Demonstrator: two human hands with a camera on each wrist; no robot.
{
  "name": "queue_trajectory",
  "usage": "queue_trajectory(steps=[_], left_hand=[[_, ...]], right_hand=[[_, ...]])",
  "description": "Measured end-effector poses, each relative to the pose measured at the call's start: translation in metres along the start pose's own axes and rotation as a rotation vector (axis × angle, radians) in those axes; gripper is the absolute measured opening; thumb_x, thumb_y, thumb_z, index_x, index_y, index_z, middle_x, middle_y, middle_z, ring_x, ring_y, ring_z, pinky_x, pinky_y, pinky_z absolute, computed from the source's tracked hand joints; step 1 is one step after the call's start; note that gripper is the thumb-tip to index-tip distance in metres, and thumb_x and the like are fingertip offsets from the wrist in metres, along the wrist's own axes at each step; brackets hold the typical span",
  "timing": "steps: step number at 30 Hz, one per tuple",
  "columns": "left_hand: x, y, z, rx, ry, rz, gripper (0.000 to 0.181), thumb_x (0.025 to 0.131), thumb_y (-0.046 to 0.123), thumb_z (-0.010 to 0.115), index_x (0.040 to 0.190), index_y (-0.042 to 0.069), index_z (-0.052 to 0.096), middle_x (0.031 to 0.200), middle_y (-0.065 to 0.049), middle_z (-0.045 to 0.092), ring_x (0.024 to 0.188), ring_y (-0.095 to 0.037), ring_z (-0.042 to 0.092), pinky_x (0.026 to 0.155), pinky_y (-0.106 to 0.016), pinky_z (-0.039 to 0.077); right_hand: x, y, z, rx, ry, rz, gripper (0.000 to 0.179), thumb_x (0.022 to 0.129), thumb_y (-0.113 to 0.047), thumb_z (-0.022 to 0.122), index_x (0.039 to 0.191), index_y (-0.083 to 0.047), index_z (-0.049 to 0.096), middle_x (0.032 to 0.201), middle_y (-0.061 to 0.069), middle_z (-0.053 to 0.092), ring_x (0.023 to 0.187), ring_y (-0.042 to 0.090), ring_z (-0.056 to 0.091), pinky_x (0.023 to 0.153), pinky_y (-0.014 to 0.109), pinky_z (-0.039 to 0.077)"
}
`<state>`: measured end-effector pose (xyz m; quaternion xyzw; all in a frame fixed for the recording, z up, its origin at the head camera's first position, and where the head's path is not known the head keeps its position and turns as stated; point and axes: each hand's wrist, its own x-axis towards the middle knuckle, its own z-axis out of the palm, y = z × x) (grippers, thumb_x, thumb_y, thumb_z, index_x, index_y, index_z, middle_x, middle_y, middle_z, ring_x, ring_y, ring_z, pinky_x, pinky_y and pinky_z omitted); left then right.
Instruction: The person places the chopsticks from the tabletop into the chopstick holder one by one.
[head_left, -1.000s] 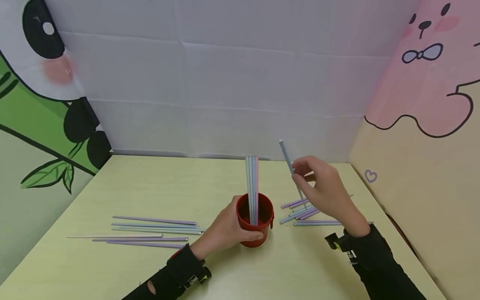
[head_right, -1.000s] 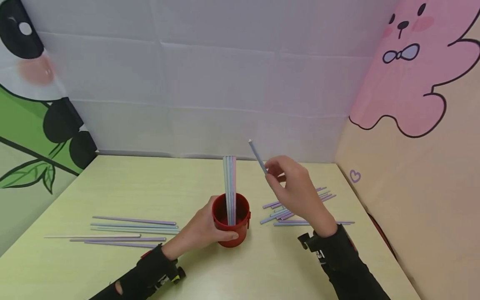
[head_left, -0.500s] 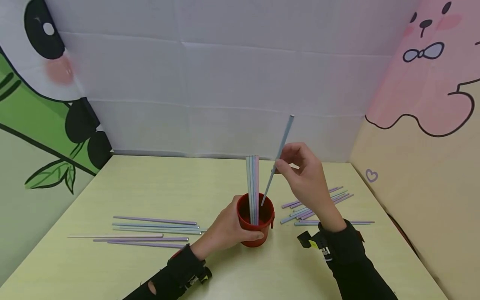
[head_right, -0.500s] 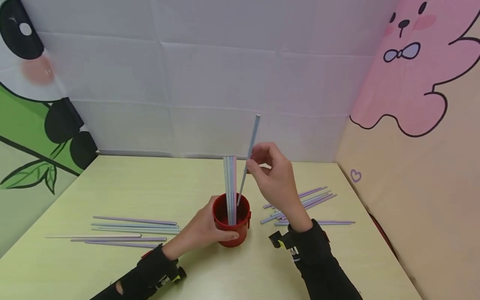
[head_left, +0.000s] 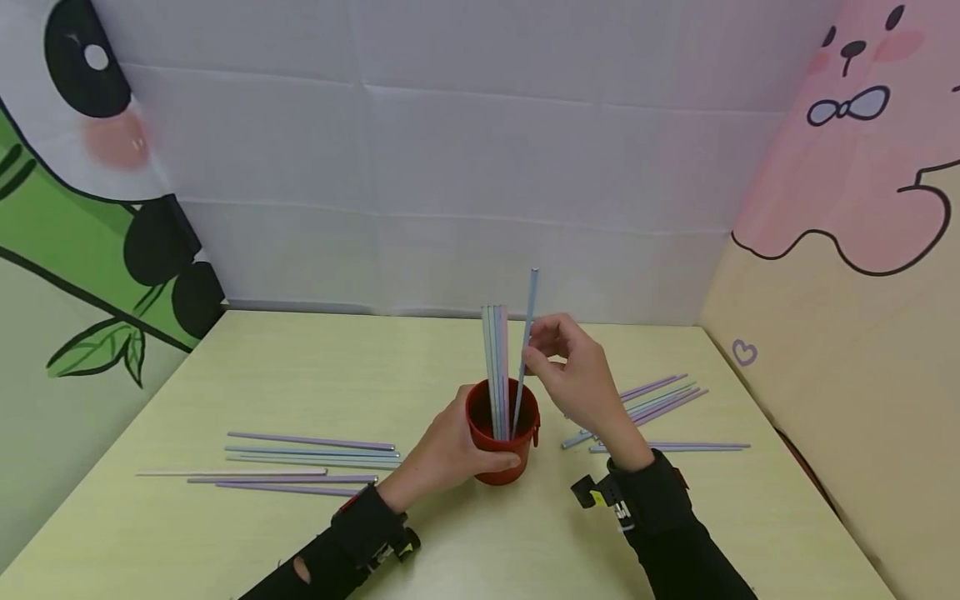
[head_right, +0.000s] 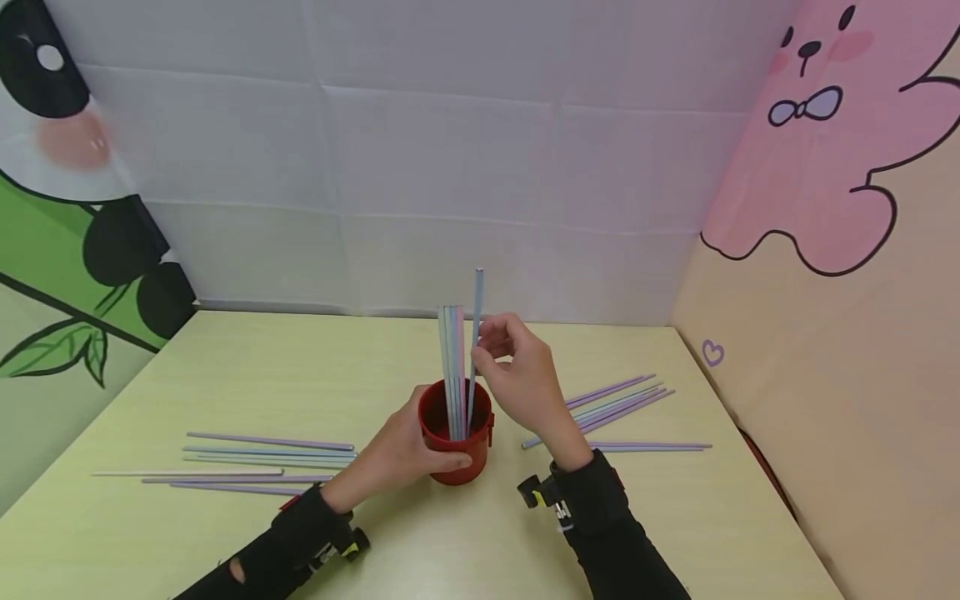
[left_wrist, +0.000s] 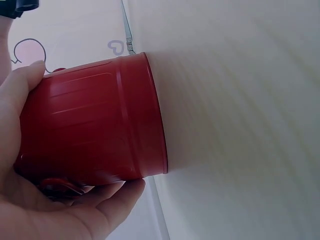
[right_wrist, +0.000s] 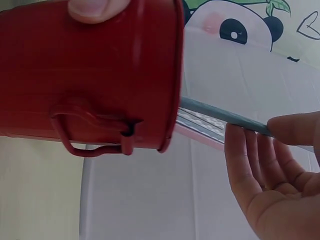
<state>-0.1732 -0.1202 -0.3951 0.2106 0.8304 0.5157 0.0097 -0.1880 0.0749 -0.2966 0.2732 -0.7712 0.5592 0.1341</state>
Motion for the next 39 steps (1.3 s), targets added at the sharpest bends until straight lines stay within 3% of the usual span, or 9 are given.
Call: queue_trajectory(steps=[4,6,9,18,22,29,39], left_hand=[[0.000,0.000,0.001,0.003,0.003,0.004,0.090,0.069,0.030,0.087,0.139,0.016,0.031,0.128,0.001,0.049,0.112,-0.018,0.050,0.086,-0.040,0.051],[0.003,-0.011,0.003,0.013,0.002,0.004,0.091,0.068,0.036,0.087,0.139,0.021,0.031,0.127,0.007,0.048,0.111,-0.013,0.050,0.086,-0.038,0.051],[0.005,-0.013,0.003,0.013,-0.004,-0.002,0.092,0.067,0.042,0.086,0.138,0.025,0.030,0.126,0.011,0.047,0.111,-0.009,0.049,0.084,-0.033,0.051],[0.004,-0.008,0.003,0.017,0.003,0.003,0.091,0.067,0.040,0.086,0.138,0.022,0.031,0.127,0.008,0.048,0.111,-0.011,0.049,0.084,-0.036,0.051],[0.000,0.007,0.001,0.006,0.018,0.013,0.089,0.069,0.027,0.087,0.137,0.013,0.033,0.127,-0.002,0.050,0.111,-0.019,0.051,0.085,-0.041,0.051],[-0.007,0.034,-0.005,-0.012,0.000,-0.003,0.086,0.071,0.018,0.085,0.137,0.005,0.033,0.129,-0.011,0.049,0.113,-0.027,0.050,0.085,-0.040,0.051],[-0.008,0.032,-0.006,-0.008,0.005,-0.004,0.085,0.071,0.018,0.085,0.136,0.005,0.034,0.128,-0.011,0.049,0.112,-0.028,0.050,0.084,-0.041,0.051]], right_hand=[[0.002,0.034,0.007,-0.052,0.006,0.034,0.020,0.092,-0.004,0.062,0.110,-0.005,0.054,0.091,0.009,0.059,0.079,0.021,0.061,0.068,0.030,0.056],[0.002,0.049,0.009,-0.080,0.007,0.051,0.020,0.092,-0.008,0.063,0.110,-0.009,0.054,0.092,0.005,0.059,0.079,0.018,0.060,0.067,0.030,0.056],[0.001,0.055,0.011,-0.124,0.006,0.064,0.021,0.092,-0.011,0.063,0.110,-0.011,0.054,0.092,0.002,0.060,0.080,0.016,0.060,0.067,0.031,0.055],[0.001,0.060,0.004,-0.136,0.018,0.062,0.022,0.093,-0.011,0.061,0.113,-0.015,0.053,0.093,0.002,0.060,0.078,0.016,0.063,0.067,0.029,0.056],[0.001,0.055,-0.006,-0.189,0.018,0.041,0.025,0.093,-0.013,0.063,0.116,-0.014,0.053,0.097,0.001,0.060,0.083,0.014,0.060,0.072,0.030,0.055],[-0.003,0.051,-0.033,-0.326,-0.031,-0.099,0.035,0.089,-0.015,0.068,0.121,-0.012,0.054,0.106,0.000,0.058,0.093,0.019,0.058,0.077,0.041,0.055],[-0.019,0.066,-0.065,-0.520,-0.159,-0.153,0.044,0.083,-0.016,0.074,0.123,-0.014,0.054,0.117,-0.001,0.053,0.102,0.016,0.052,0.081,0.041,0.051]])
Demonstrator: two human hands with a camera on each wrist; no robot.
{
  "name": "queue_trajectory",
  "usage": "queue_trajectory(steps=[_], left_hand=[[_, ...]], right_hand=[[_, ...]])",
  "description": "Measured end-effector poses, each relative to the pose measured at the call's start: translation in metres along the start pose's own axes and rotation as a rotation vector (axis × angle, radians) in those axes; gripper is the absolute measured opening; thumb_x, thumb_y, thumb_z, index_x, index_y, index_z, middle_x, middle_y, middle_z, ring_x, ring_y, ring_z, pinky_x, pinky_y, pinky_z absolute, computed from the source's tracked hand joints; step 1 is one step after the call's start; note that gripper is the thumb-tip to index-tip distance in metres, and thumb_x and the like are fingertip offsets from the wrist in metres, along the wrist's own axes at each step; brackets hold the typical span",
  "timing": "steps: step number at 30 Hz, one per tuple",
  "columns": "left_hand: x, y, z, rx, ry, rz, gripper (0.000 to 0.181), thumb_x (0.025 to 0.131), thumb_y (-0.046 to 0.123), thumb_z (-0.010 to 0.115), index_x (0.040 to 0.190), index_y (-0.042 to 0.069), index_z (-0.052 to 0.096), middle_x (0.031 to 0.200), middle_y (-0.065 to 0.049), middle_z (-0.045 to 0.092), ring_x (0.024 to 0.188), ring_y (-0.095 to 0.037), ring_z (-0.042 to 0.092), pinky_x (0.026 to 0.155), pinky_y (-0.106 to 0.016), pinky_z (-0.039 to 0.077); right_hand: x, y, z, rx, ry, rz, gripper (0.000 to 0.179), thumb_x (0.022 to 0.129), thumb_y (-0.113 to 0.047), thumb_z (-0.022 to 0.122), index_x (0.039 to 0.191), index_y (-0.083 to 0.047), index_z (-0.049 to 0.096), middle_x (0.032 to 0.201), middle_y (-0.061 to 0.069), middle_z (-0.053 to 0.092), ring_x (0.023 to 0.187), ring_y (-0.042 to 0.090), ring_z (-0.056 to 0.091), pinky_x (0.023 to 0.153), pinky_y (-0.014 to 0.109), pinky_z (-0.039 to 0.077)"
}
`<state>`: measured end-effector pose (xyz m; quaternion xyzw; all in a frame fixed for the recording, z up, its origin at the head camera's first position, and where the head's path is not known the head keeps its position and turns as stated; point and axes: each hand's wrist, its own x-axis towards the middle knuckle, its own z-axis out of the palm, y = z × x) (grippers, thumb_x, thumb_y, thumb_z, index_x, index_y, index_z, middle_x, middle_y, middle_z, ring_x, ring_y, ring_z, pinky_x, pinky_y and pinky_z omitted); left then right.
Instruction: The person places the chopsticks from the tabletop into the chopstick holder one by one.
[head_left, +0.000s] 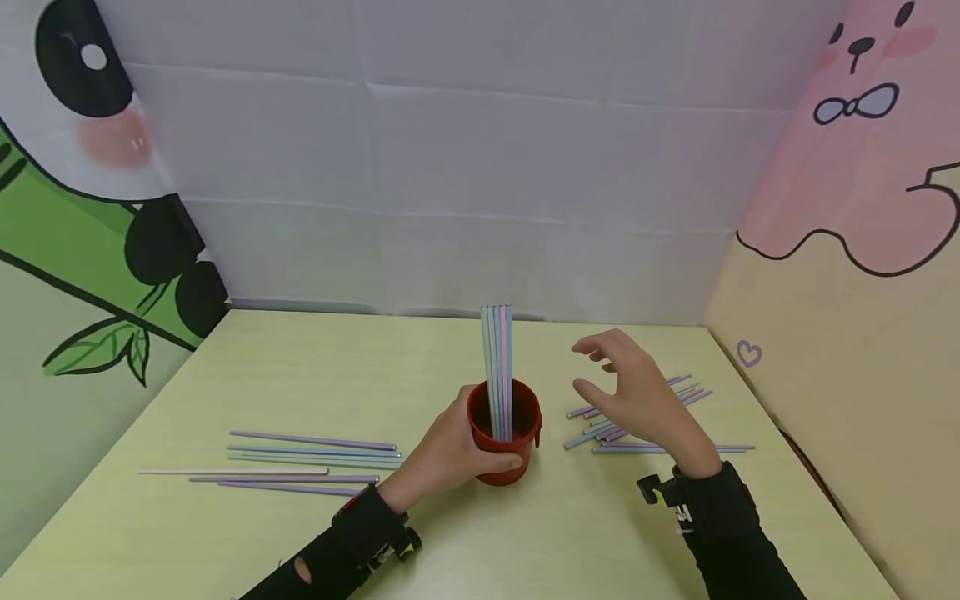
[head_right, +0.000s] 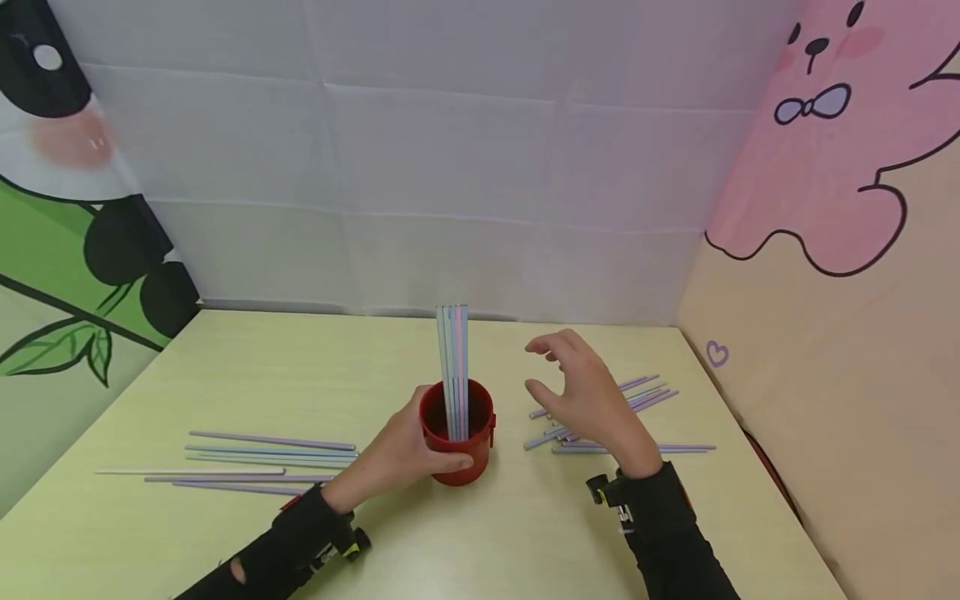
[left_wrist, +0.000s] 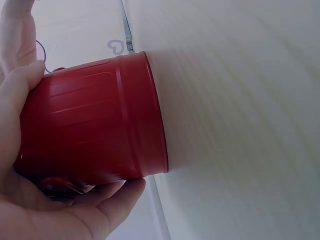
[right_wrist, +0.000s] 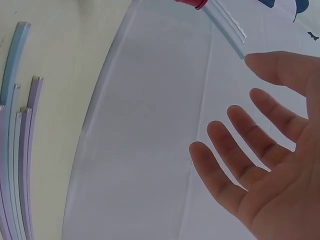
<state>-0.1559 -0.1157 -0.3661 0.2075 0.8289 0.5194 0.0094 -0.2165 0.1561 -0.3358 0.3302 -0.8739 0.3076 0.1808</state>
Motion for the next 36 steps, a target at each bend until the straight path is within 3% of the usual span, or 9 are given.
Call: queue_trajectory(steps=[9,18,26,36], left_hand=[[-0.001,0.001,0.001,-0.003,-0.004,-0.014,0.084,0.070,0.016,0.085,0.136,0.004,0.034,0.128,-0.010,0.050,0.112,-0.028,0.051,0.082,-0.039,0.052],[-0.002,0.005,0.000,-0.007,-0.008,-0.010,0.085,0.071,0.018,0.085,0.137,0.005,0.033,0.129,-0.010,0.049,0.113,-0.028,0.050,0.084,-0.041,0.051],[0.009,-0.034,0.009,0.032,-0.001,-0.018,0.090,0.066,0.041,0.086,0.137,0.023,0.033,0.126,0.009,0.048,0.110,-0.011,0.049,0.081,-0.034,0.052],[0.007,-0.036,0.007,0.033,0.002,-0.016,0.090,0.067,0.042,0.086,0.137,0.024,0.033,0.126,0.009,0.048,0.111,-0.012,0.049,0.084,-0.037,0.051]], right_hand=[[-0.025,0.019,0.001,-0.156,-0.166,-0.050,0.044,0.082,-0.026,0.075,0.120,-0.018,0.056,0.115,-0.006,0.052,0.108,0.015,0.049,0.089,0.039,0.048],[-0.055,0.039,-0.006,-0.239,-0.256,-0.054,0.042,0.080,-0.025,0.077,0.117,-0.019,0.058,0.114,-0.003,0.053,0.100,0.016,0.050,0.080,0.038,0.049],[-0.083,0.053,-0.012,-0.246,-0.330,-0.012,0.037,0.079,-0.021,0.077,0.112,-0.016,0.061,0.110,-0.001,0.054,0.096,0.018,0.053,0.074,0.036,0.050],[-0.095,0.062,-0.009,-0.263,-0.375,-0.017,0.033,0.078,-0.018,0.077,0.108,-0.014,0.063,0.103,-0.001,0.058,0.090,0.016,0.055,0.073,0.035,0.052]])
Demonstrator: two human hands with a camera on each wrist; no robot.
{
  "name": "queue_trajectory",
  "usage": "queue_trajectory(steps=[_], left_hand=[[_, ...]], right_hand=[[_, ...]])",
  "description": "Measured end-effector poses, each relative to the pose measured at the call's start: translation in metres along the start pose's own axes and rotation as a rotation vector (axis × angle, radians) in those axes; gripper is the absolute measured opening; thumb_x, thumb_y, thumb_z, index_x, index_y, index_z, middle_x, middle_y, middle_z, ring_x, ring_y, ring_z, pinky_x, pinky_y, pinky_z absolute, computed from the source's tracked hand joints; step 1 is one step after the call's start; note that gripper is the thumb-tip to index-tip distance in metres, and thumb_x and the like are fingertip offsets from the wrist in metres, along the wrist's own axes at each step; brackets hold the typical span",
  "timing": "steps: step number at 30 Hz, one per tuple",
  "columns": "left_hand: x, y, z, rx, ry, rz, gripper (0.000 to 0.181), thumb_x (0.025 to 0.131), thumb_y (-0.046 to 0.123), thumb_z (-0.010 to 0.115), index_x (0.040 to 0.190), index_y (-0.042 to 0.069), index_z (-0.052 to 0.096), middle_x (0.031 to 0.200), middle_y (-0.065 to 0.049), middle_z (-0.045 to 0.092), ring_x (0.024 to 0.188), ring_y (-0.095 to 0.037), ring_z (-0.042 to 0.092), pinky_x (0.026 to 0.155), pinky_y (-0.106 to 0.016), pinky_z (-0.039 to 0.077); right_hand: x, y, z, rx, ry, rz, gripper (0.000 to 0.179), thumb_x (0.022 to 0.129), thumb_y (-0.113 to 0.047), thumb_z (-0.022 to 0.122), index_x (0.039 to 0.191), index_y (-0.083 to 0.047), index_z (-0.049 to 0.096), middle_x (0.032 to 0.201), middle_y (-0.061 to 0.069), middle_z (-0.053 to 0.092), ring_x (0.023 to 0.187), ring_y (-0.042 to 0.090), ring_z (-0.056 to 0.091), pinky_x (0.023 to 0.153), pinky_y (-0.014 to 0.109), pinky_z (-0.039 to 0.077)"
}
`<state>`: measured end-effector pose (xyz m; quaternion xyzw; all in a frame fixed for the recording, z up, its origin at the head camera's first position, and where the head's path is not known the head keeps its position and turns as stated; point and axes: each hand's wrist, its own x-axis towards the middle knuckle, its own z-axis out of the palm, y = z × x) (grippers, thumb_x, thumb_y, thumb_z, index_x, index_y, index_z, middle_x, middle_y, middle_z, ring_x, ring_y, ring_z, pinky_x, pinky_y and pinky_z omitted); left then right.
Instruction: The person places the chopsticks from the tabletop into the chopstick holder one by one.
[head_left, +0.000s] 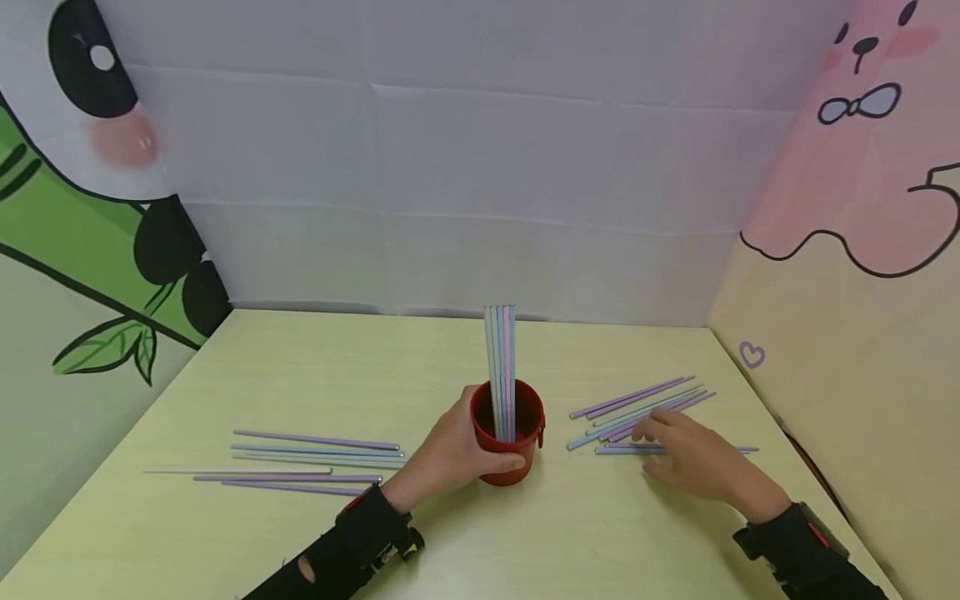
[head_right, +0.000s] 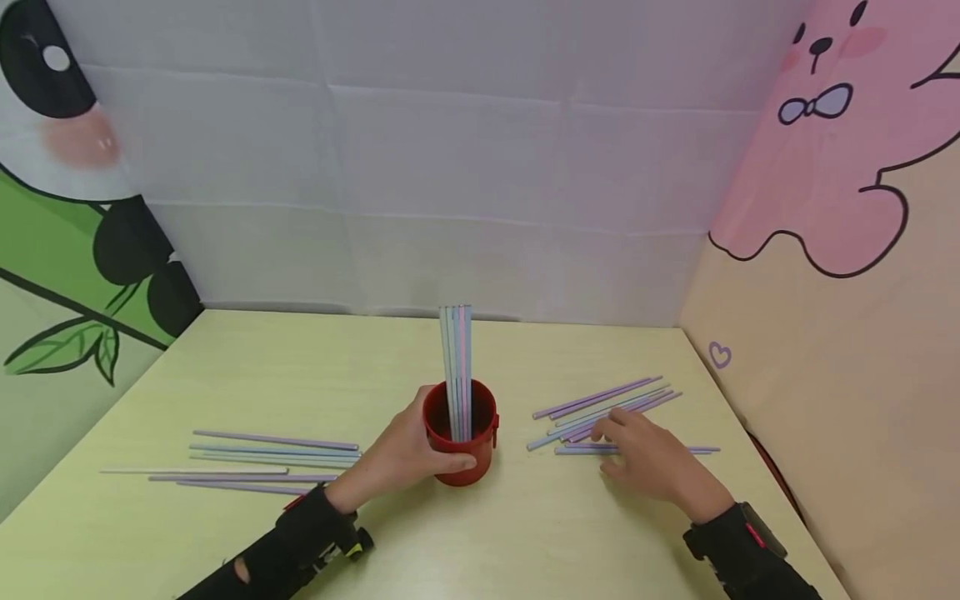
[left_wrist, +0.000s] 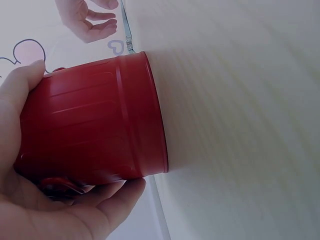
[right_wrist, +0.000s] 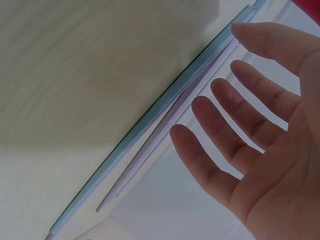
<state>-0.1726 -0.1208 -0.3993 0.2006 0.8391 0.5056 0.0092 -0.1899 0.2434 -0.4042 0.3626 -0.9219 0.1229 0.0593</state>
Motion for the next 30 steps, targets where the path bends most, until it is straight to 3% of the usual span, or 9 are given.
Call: queue_trajectory(steps=[11,19,30], left_hand=[[-0.001,0.000,0.000,-0.012,-0.006,0.003,0.089,0.067,0.042,0.086,0.137,0.024,0.033,0.127,0.008,0.048,0.111,-0.012,0.049,0.084,-0.037,0.051],[0.000,-0.001,-0.001,-0.015,-0.013,0.005,0.090,0.067,0.044,0.085,0.137,0.023,0.033,0.127,0.009,0.047,0.111,-0.011,0.049,0.084,-0.035,0.051],[-0.001,0.000,-0.001,-0.011,-0.010,0.014,0.091,0.067,0.042,0.086,0.139,0.023,0.032,0.128,0.006,0.047,0.111,-0.014,0.050,0.083,-0.036,0.051]], right_hand=[[-0.002,0.003,0.008,-0.030,0.028,-0.030,0.030,0.075,-0.014,0.080,0.100,-0.013,0.064,0.097,-0.003,0.058,0.088,0.014,0.055,0.073,0.037,0.052],[-0.001,0.002,0.008,-0.030,-0.007,0.003,0.025,0.077,-0.013,0.078,0.098,-0.015,0.063,0.094,-0.004,0.057,0.084,0.013,0.054,0.070,0.035,0.051],[-0.002,0.005,0.013,0.016,0.036,-0.102,0.027,0.077,0.003,0.074,0.090,-0.018,0.062,0.088,-0.008,0.055,0.079,0.008,0.052,0.066,0.031,0.050]])
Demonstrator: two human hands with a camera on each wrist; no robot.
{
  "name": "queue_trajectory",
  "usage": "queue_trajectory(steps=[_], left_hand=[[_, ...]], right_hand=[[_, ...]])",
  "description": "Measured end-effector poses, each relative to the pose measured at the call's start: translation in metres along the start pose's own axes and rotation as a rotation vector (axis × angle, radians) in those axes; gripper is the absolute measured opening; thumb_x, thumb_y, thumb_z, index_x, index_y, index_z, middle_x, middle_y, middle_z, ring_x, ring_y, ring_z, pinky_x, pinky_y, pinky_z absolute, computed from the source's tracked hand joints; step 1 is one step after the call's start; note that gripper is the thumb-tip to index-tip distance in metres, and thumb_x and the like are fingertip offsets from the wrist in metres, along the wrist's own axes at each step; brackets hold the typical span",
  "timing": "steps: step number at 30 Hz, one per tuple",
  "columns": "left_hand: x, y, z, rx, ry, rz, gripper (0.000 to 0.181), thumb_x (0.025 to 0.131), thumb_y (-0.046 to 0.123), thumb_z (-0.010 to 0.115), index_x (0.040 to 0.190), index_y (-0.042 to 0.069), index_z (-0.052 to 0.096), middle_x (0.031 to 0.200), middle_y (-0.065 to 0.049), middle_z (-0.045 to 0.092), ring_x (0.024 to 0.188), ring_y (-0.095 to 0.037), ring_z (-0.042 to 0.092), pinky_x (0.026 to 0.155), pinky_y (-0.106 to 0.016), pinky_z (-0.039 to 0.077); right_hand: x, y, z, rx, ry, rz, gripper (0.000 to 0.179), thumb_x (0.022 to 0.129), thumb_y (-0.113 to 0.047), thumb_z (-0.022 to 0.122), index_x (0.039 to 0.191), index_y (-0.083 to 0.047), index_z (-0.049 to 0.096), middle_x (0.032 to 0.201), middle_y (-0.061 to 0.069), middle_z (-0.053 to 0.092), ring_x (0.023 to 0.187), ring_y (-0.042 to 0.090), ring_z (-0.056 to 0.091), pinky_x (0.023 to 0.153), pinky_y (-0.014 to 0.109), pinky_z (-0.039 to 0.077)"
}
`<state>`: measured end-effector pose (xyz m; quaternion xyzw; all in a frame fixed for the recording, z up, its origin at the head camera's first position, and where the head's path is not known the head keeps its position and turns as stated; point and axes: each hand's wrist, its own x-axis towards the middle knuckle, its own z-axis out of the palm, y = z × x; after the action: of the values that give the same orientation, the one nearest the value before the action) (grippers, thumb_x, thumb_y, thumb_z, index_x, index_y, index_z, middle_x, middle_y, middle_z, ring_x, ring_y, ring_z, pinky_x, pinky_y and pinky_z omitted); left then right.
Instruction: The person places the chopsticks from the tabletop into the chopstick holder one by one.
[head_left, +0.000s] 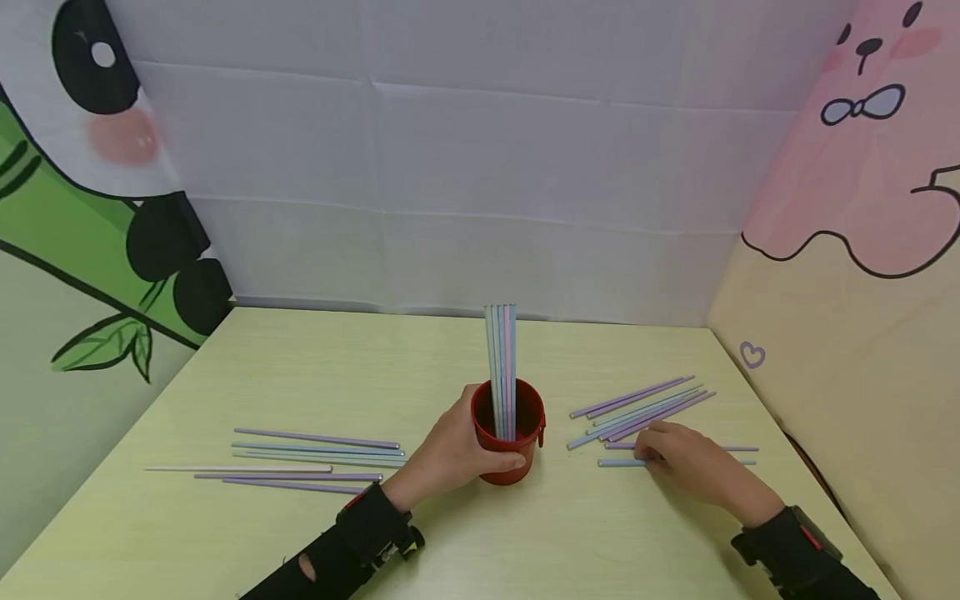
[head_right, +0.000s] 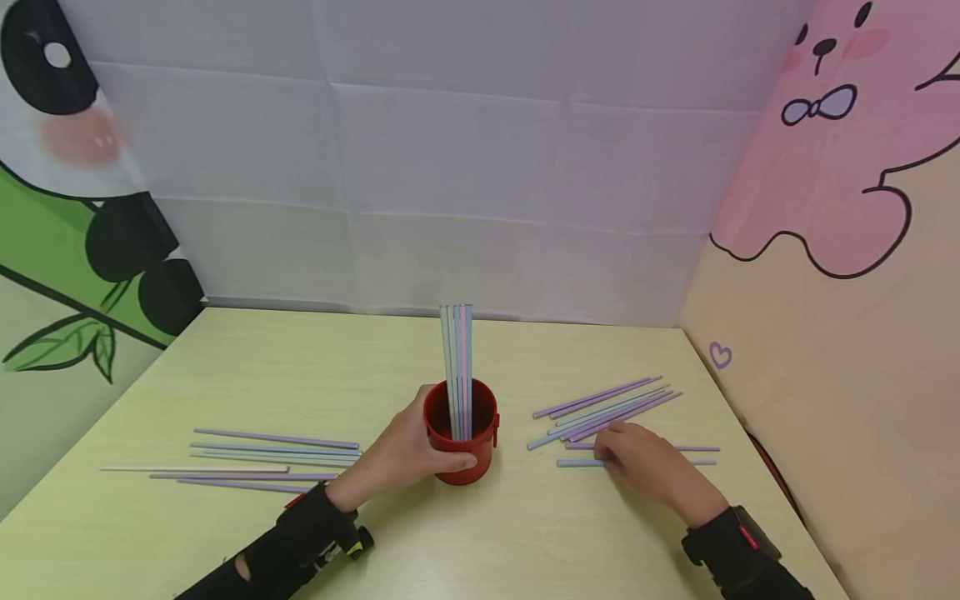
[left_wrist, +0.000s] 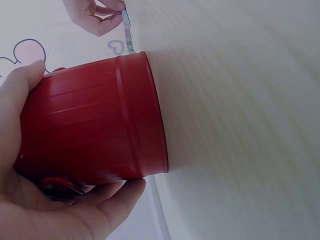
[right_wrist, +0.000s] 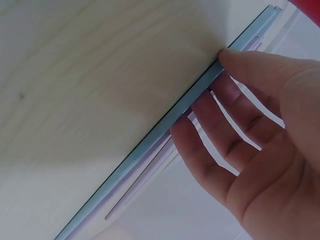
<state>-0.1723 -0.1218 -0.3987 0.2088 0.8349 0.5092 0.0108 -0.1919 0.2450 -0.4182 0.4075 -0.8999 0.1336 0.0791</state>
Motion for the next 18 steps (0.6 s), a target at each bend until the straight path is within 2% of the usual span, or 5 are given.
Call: queue_trajectory(steps=[4,8,13,18], left_hand=[[0.000,0.001,0.000,-0.005,-0.002,0.000,0.092,0.067,0.039,0.086,0.140,0.022,0.031,0.129,0.005,0.047,0.112,-0.016,0.050,0.082,-0.037,0.051],[0.001,0.000,0.001,-0.010,-0.002,-0.002,0.093,0.067,0.038,0.087,0.140,0.022,0.031,0.129,0.007,0.047,0.111,-0.013,0.049,0.082,-0.036,0.051],[0.001,-0.001,0.000,-0.012,0.003,-0.001,0.091,0.067,0.041,0.086,0.138,0.023,0.032,0.127,0.008,0.047,0.110,-0.012,0.050,0.083,-0.036,0.051],[0.001,-0.002,0.000,-0.023,0.001,0.002,0.090,0.067,0.042,0.085,0.138,0.023,0.033,0.127,0.007,0.047,0.111,-0.012,0.049,0.083,-0.036,0.051]], right_hand=[[0.001,0.000,0.000,-0.023,0.041,-0.056,0.030,0.076,0.006,0.073,0.090,-0.017,0.061,0.087,-0.007,0.056,0.078,0.008,0.052,0.065,0.030,0.050],[0.007,-0.008,-0.011,-0.047,0.084,-0.076,0.031,0.075,0.007,0.074,0.091,-0.016,0.060,0.086,-0.007,0.056,0.076,0.008,0.053,0.062,0.029,0.050],[0.028,-0.027,-0.038,-0.049,0.148,-0.060,0.033,0.075,0.006,0.075,0.094,-0.015,0.059,0.085,-0.006,0.055,0.073,0.006,0.051,0.060,0.025,0.049],[0.056,-0.047,-0.070,0.007,0.281,-0.074,0.031,0.079,0.004,0.073,0.101,-0.011,0.058,0.092,-0.005,0.056,0.077,0.005,0.053,0.061,0.024,0.051]])
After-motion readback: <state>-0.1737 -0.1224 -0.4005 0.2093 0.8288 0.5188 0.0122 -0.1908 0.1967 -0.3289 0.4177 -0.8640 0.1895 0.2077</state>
